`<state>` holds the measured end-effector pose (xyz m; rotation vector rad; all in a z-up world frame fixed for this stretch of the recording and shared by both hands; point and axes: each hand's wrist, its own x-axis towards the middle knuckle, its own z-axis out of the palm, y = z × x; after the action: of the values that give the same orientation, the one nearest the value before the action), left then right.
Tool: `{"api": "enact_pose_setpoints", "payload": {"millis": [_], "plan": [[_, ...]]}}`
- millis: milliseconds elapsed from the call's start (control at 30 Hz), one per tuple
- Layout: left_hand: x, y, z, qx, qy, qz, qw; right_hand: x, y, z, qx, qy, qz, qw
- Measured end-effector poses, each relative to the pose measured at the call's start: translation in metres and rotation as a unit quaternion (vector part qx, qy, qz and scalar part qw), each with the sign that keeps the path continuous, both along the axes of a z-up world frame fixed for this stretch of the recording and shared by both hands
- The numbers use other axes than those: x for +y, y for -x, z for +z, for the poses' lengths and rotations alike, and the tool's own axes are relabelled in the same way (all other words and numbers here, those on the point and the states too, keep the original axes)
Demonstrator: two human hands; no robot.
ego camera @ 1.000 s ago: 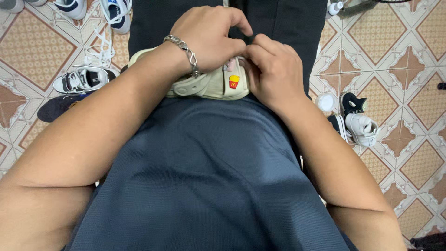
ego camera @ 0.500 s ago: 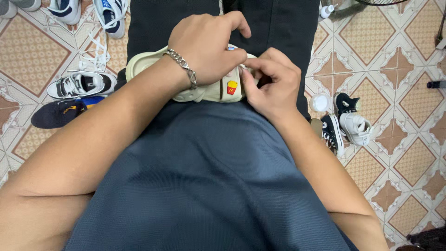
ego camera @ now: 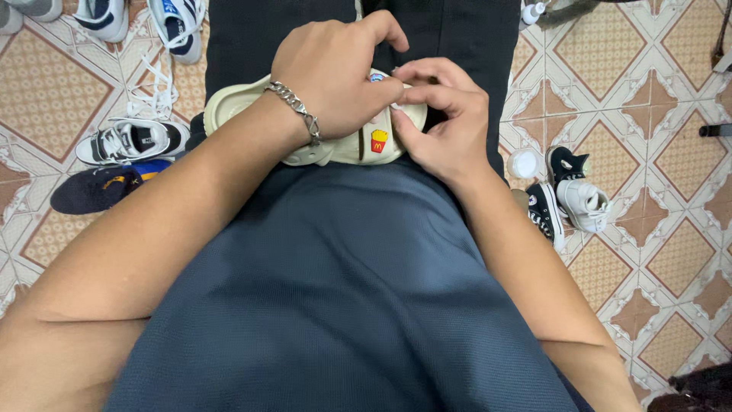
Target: The person cleans a beige clog-style shoe using a cotton pad and liquid from a white bottle, rubbing the inner and outer surfaces while holding it on their lap.
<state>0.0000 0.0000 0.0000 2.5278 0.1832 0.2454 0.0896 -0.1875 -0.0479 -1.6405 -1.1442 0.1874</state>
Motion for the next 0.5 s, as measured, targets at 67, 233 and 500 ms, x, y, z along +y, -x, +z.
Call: {"api": "enact_pose_setpoints", "payload": {"millis": [67,233,500], "plan": [[-0.002,0.0,-0.001,0.001,-0.004,0.001,1.0,0.003,-0.002,-0.001,-0.022,0.005,-0.02,1.0],[-0.002,0.002,-0.001,-0.011,-0.016,0.007,1.0,0.016,-0.003,-0.007,-0.016,-0.03,-0.035,0.999],[0.007,0.001,-0.009,-0.033,-0.009,0.001,0.999,0.005,-0.003,-0.01,0.059,-0.037,-0.033,0.997]]}}
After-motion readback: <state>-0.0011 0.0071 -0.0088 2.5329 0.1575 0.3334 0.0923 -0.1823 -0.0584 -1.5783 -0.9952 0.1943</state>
